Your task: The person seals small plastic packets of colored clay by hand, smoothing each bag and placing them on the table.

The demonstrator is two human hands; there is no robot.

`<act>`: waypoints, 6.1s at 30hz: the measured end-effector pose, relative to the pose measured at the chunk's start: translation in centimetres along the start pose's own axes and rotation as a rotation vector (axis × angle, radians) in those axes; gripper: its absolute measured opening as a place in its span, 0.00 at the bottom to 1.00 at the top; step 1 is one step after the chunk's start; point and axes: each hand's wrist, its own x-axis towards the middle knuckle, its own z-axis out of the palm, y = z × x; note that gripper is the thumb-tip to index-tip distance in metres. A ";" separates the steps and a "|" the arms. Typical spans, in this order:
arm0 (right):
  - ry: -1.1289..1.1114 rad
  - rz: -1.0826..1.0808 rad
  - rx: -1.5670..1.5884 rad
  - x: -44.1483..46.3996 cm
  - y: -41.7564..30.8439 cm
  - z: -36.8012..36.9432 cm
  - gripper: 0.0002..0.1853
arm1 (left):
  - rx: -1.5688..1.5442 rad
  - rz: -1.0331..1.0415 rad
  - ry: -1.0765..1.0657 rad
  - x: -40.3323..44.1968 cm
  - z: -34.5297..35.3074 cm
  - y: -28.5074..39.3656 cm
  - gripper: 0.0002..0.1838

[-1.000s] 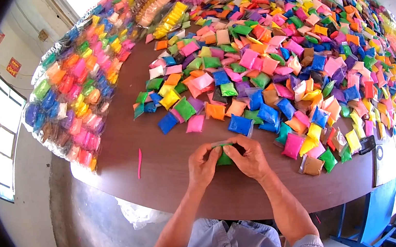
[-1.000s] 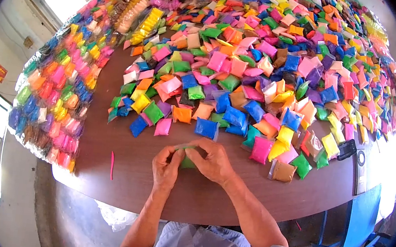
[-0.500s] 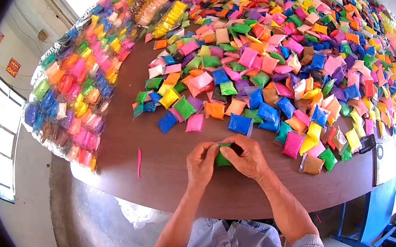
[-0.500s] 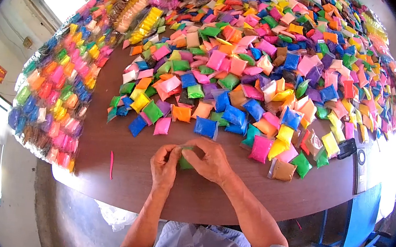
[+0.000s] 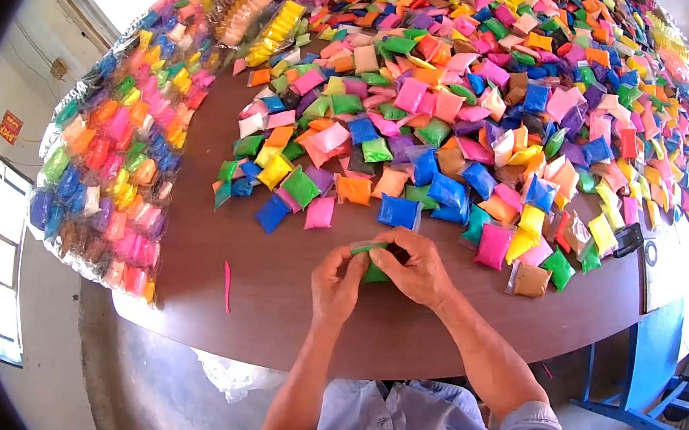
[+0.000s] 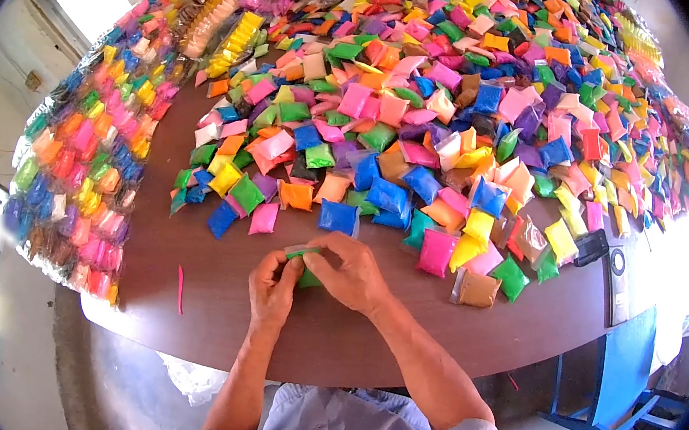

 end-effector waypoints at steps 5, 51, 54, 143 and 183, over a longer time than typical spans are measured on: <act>0.024 -0.025 0.048 0.0 0.8 0.1 0.09 | -0.039 -0.052 0.017 0.0 0.4 0.5 0.08; -0.015 -0.058 -0.047 0.0 -0.1 0.0 0.09 | 0.024 -0.003 0.015 -0.2 -0.3 -0.6 0.08; 0.014 -0.056 -0.010 -0.1 0.0 0.3 0.09 | -0.032 0.013 0.040 -0.2 0.3 0.1 0.07; 0.124 -0.008 -0.070 -0.2 -0.2 1.6 0.05 | -0.221 -0.101 -0.214 3.1 -2.1 -0.4 0.06; 0.153 0.054 0.114 -0.5 0.8 1.6 0.08 | -0.138 -0.060 -0.261 2.8 -1.8 -1.3 0.09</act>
